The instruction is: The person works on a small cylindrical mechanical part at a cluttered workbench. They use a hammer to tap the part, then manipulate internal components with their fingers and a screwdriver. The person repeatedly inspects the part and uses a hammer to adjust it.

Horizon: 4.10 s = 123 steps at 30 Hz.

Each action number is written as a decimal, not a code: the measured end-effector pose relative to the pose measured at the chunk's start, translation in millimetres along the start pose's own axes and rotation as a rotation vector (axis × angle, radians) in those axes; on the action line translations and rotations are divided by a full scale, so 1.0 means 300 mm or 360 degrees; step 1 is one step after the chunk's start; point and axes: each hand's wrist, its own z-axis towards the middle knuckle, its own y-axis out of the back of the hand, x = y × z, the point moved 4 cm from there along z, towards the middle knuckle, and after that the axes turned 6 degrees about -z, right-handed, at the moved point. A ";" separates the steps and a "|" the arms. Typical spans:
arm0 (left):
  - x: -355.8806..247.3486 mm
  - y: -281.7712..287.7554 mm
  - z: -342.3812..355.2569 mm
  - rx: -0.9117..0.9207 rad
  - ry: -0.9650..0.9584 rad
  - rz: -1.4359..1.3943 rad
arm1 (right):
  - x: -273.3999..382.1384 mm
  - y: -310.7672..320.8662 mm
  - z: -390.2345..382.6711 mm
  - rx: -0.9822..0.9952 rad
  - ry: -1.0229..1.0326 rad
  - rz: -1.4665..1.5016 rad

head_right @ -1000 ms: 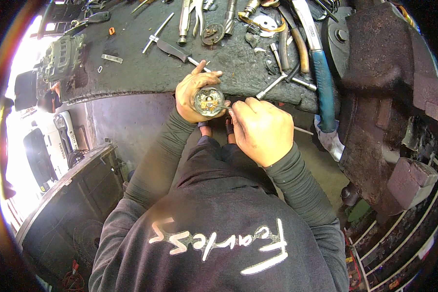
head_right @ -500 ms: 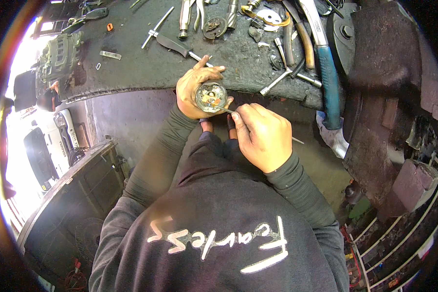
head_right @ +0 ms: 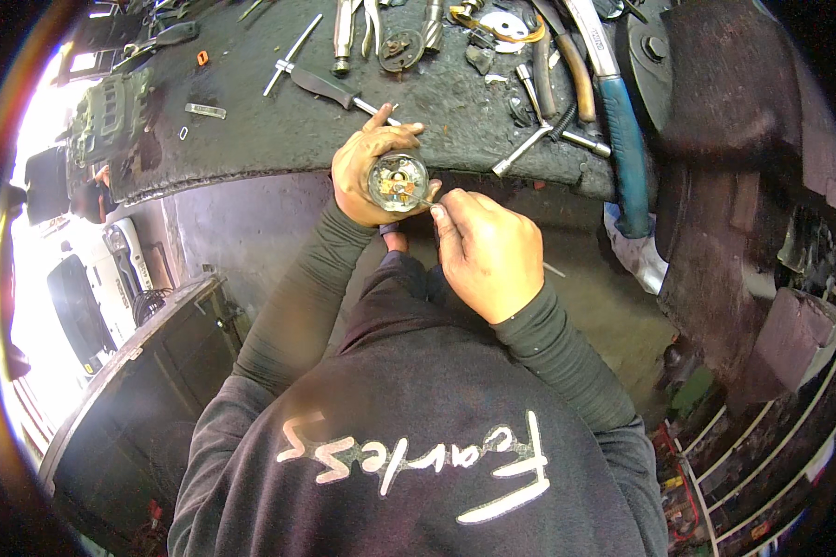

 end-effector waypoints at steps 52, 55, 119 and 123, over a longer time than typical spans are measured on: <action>0.007 -0.004 -0.005 -0.0003 -0.0041 -0.0021 | -0.040 -0.127 -0.075 -0.0066 -0.0563 0.1043; 0.010 -0.006 -0.012 -0.0027 -0.0094 -0.0076 | -0.044 -0.156 -0.072 -0.0136 -0.0664 0.1366; 0.009 -0.022 -0.009 0.0090 0.0063 0.0082 | -0.110 -0.199 -0.050 -0.0471 -0.0278 0.1213; -0.003 -0.021 0.002 0.0026 0.0042 0.0091 | -0.115 -0.205 -0.052 -0.0526 -0.0246 0.1176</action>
